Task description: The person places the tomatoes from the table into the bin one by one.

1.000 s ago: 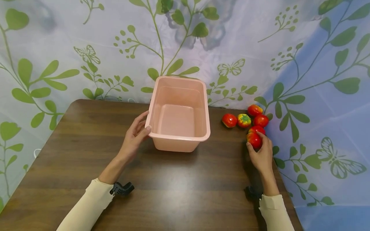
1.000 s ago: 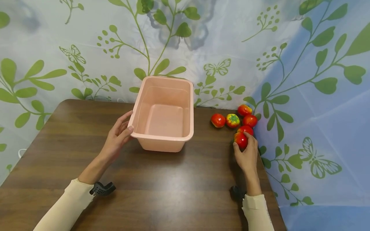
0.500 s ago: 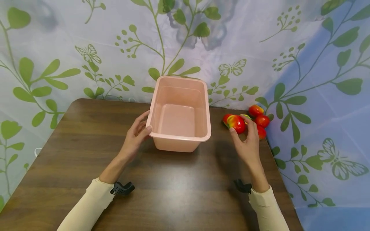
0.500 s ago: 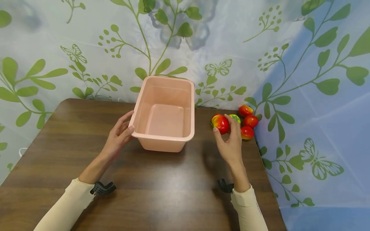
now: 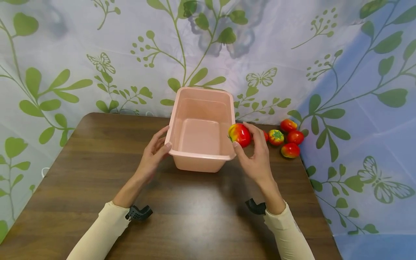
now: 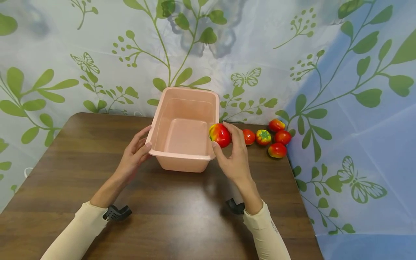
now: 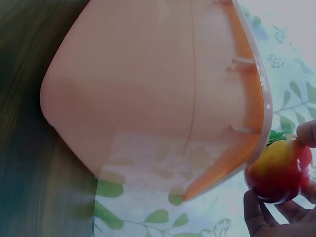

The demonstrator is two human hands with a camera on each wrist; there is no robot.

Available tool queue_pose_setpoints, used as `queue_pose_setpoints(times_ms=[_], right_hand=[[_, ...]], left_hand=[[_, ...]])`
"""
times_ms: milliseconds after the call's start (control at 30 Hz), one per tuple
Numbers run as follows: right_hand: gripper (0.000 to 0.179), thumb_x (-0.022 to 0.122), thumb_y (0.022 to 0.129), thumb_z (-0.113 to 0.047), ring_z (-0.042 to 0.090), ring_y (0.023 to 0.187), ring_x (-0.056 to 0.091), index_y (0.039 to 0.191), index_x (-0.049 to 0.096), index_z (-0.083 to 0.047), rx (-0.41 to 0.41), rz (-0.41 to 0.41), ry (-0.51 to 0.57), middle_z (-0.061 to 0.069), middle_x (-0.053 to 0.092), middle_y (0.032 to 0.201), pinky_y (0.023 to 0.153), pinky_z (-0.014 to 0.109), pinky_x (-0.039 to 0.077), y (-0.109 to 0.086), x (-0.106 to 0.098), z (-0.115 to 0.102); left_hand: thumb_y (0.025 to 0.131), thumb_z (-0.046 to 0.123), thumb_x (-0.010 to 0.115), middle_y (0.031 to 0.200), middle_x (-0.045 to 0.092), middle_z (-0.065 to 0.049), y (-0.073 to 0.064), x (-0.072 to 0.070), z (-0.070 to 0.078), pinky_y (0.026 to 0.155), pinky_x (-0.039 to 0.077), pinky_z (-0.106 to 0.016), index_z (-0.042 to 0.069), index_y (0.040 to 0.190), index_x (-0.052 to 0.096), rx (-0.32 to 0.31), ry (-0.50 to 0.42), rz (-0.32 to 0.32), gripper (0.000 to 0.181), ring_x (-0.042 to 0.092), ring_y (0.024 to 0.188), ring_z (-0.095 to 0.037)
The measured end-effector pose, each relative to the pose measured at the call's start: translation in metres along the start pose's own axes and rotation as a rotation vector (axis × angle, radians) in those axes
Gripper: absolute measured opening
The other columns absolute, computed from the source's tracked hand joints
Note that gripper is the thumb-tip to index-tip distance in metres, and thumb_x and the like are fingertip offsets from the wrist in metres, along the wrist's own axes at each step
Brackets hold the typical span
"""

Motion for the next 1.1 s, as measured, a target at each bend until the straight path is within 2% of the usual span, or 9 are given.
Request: queue_pose_setpoints(times_ms=[200, 533, 633, 833, 967, 1100], right_hand=[[0.065, 0.079, 0.096, -0.017, 0.022, 0.138, 0.056, 0.156, 0.053, -0.022, -0.004, -0.001, 0.001, 0.003, 0.056, 0.154, 0.117, 0.015, 0.044, -0.002, 0.003, -0.003], [0.067, 0.08, 0.095, -0.019, 0.021, 0.139, 0.056, 0.156, 0.053, -0.02, -0.02, -0.058, -0.013, 0.001, 0.054, 0.157, 0.118, 0.022, 0.046, -0.006, 0.011, -0.011], [0.066, 0.08, 0.094, -0.017, 0.023, 0.136, 0.058, 0.155, 0.054, -0.017, -0.046, -0.064, -0.005, 0.003, 0.055, 0.156, 0.115, 0.024, 0.05, -0.007, 0.013, -0.012], [0.062, 0.078, 0.095, -0.016, 0.024, 0.133, 0.06, 0.153, 0.056, -0.009, -0.071, -0.051, 0.017, 0.004, 0.056, 0.155, 0.101, 0.038, 0.061, -0.007, 0.015, -0.013], [0.062, 0.078, 0.096, -0.017, 0.019, 0.134, 0.058, 0.154, 0.055, -0.012, -0.064, -0.048, 0.016, 0.003, 0.055, 0.157, 0.102, 0.036, 0.062, -0.006, 0.013, -0.012], [0.062, 0.078, 0.096, -0.016, 0.028, 0.133, 0.059, 0.153, 0.056, -0.012, -0.065, -0.038, 0.027, 0.004, 0.056, 0.156, 0.102, 0.032, 0.061, -0.006, 0.011, -0.011]], left_hand=[[0.111, 0.014, 0.056, 0.164, 0.046, -0.027, 0.0, 0.0, -0.001, 0.104, 0.059, -0.025, 0.028, 0.168, 0.037, -0.009, 0.007, 0.005, 0.061, 0.06, 0.139, -0.021], [0.111, 0.016, 0.057, 0.165, 0.047, -0.022, -0.001, 0.0, -0.001, 0.104, 0.059, -0.023, 0.03, 0.168, 0.038, -0.021, 0.009, 0.014, 0.061, 0.05, 0.147, -0.041], [0.111, 0.016, 0.057, 0.164, 0.048, -0.021, -0.001, 0.001, -0.001, 0.105, 0.059, -0.026, 0.03, 0.168, 0.038, -0.023, 0.014, 0.014, 0.061, 0.05, 0.148, -0.042], [0.111, 0.016, 0.057, 0.165, 0.048, -0.02, -0.001, 0.001, 0.0, 0.106, 0.059, -0.027, 0.029, 0.168, 0.037, -0.016, 0.014, 0.013, 0.062, 0.049, 0.148, -0.044], [0.111, 0.017, 0.057, 0.165, 0.048, -0.017, -0.001, 0.001, 0.0, 0.106, 0.059, -0.026, 0.031, 0.168, 0.037, -0.024, 0.023, 0.013, 0.061, 0.048, 0.15, -0.043], [0.112, 0.02, 0.057, 0.166, 0.047, -0.015, 0.0, 0.001, -0.002, 0.11, 0.058, -0.033, 0.033, 0.168, 0.037, -0.04, 0.043, 0.013, 0.061, 0.046, 0.153, -0.042]])
Point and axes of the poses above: each hand's wrist, its own y-axis towards the middle knuckle, its own x-axis out of the palm, z = x × y, the point moved 7 cm from there along y, towards the middle knuckle
